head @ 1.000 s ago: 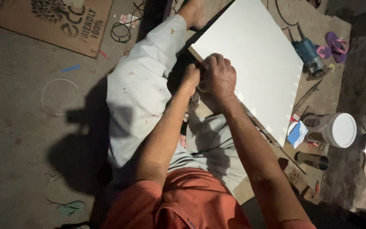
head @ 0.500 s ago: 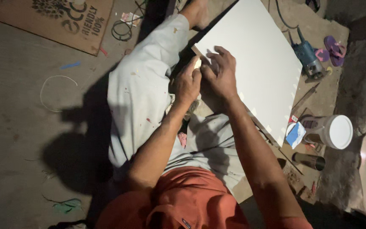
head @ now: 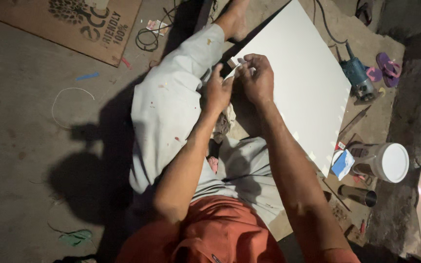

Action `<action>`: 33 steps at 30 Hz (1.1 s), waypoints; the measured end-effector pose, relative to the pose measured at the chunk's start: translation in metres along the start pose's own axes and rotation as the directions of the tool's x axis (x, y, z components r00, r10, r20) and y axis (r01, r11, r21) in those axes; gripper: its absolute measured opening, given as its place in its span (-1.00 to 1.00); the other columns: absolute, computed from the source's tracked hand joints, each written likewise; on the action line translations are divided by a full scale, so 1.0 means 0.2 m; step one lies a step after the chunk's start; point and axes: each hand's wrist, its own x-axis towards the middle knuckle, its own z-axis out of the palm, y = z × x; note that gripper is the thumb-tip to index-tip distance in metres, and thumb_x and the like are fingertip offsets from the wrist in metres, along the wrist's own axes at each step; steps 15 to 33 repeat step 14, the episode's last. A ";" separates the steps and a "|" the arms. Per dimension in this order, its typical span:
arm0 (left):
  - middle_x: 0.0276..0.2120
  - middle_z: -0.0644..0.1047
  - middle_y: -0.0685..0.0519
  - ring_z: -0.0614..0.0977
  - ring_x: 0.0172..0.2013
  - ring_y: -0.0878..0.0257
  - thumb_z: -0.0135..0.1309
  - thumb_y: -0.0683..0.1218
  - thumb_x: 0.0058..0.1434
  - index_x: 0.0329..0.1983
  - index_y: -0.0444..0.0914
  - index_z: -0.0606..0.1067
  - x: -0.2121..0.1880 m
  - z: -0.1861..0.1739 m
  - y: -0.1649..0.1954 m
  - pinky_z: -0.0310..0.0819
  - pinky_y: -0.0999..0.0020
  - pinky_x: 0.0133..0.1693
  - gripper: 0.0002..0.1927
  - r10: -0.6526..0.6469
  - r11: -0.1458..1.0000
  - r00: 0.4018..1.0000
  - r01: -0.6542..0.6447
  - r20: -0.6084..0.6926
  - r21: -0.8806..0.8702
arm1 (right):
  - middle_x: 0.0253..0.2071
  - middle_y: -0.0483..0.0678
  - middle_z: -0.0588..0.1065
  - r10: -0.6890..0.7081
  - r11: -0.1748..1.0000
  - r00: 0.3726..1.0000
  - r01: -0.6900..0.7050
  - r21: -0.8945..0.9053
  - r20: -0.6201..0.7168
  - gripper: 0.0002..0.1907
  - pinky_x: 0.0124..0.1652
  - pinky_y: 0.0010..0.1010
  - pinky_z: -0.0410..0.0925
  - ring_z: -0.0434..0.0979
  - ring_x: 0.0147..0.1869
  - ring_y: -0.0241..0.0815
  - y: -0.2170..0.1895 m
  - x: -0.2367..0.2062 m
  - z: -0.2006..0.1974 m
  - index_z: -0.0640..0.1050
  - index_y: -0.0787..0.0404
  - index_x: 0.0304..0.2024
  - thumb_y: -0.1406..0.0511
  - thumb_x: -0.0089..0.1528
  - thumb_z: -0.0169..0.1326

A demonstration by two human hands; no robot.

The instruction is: The person sits on the floor and applies masking tape to the edges of a white board. They tear off small pieces of tape and press them along the board's edges, working methodically around the perimeter.

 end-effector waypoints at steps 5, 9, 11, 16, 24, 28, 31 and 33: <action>-0.56 0.59 -0.08 0.65 -0.48 0.03 0.14 0.09 0.27 -0.23 -0.22 0.61 0.10 -0.01 0.06 0.48 0.15 -0.34 -0.72 -0.152 0.984 0.975 0.135 0.162 0.115 | -0.11 0.07 0.58 -0.071 0.938 0.994 0.036 -0.346 -0.088 -0.86 -0.15 -0.31 0.48 0.62 -0.14 -0.10 0.05 0.10 -0.02 0.60 0.30 -0.24 0.32 0.25 0.23; -0.67 0.51 0.03 0.54 -0.64 0.20 0.07 0.11 0.28 -0.28 -0.23 0.59 0.09 -0.03 0.08 0.40 0.18 -0.49 -0.69 -0.257 0.959 0.937 0.278 0.235 -0.061 | -0.03 0.04 0.54 0.053 0.955 0.993 -0.080 -0.287 -0.101 -0.81 -0.16 -0.34 0.49 0.64 -0.16 -0.11 0.15 0.13 -0.01 0.62 0.32 -0.32 0.28 0.23 0.20; -0.68 0.51 0.05 0.53 -0.64 0.24 0.06 0.12 0.29 -0.28 -0.22 0.59 0.10 -0.03 0.08 0.39 0.22 -0.47 -0.67 -0.202 0.976 0.954 0.214 0.220 -0.033 | -0.07 0.06 0.53 0.020 0.935 0.988 -0.072 -0.347 -0.152 -0.73 -0.11 -0.33 0.50 0.64 -0.11 -0.07 0.18 0.14 0.02 0.61 0.33 -0.27 0.23 0.19 0.30; -0.64 0.51 0.03 0.54 -0.60 0.23 0.03 0.12 0.33 -0.28 -0.22 0.59 0.10 -0.02 0.05 0.42 0.24 -0.44 -0.66 -0.149 0.976 0.967 0.177 0.206 -0.124 | 0.04 0.09 0.45 -0.002 0.920 0.980 -0.076 -0.384 -0.198 -0.42 -0.07 -0.27 0.52 0.63 0.01 0.03 0.22 0.15 0.03 0.45 0.26 0.08 0.18 0.12 0.38; -0.64 0.51 0.03 0.54 -0.60 0.23 0.03 0.12 0.33 -0.28 -0.22 0.59 0.10 -0.02 0.05 0.42 0.24 -0.44 -0.66 -0.149 0.976 0.967 0.177 0.206 -0.124 | 0.04 0.09 0.45 -0.002 0.920 0.980 -0.076 -0.384 -0.198 -0.42 -0.07 -0.27 0.52 0.63 0.01 0.03 0.22 0.15 0.03 0.45 0.26 0.08 0.18 0.12 0.38; -0.64 0.51 0.03 0.54 -0.60 0.23 0.03 0.12 0.33 -0.28 -0.22 0.59 0.10 -0.02 0.05 0.42 0.24 -0.44 -0.66 -0.149 0.976 0.967 0.177 0.206 -0.124 | 0.04 0.09 0.45 -0.002 0.920 0.980 -0.076 -0.384 -0.198 -0.42 -0.07 -0.27 0.52 0.63 0.01 0.03 0.22 0.15 0.03 0.45 0.26 0.08 0.18 0.12 0.38; -0.64 0.51 0.03 0.54 -0.60 0.23 0.03 0.12 0.33 -0.28 -0.22 0.59 0.10 -0.02 0.05 0.42 0.24 -0.44 -0.66 -0.149 0.976 0.967 0.177 0.206 -0.124 | 0.04 0.09 0.45 -0.002 0.920 0.980 -0.076 -0.384 -0.198 -0.42 -0.07 -0.27 0.52 0.63 0.01 0.03 0.22 0.15 0.03 0.45 0.26 0.08 0.18 0.12 0.38; -0.64 0.51 0.03 0.54 -0.60 0.23 0.03 0.12 0.33 -0.28 -0.22 0.59 0.10 -0.02 0.05 0.42 0.24 -0.44 -0.66 -0.149 0.976 0.967 0.177 0.206 -0.124 | 0.04 0.09 0.45 -0.002 0.920 0.980 -0.076 -0.384 -0.198 -0.42 -0.07 -0.27 0.52 0.63 0.01 0.03 0.22 0.15 0.03 0.45 0.26 0.08 0.18 0.12 0.38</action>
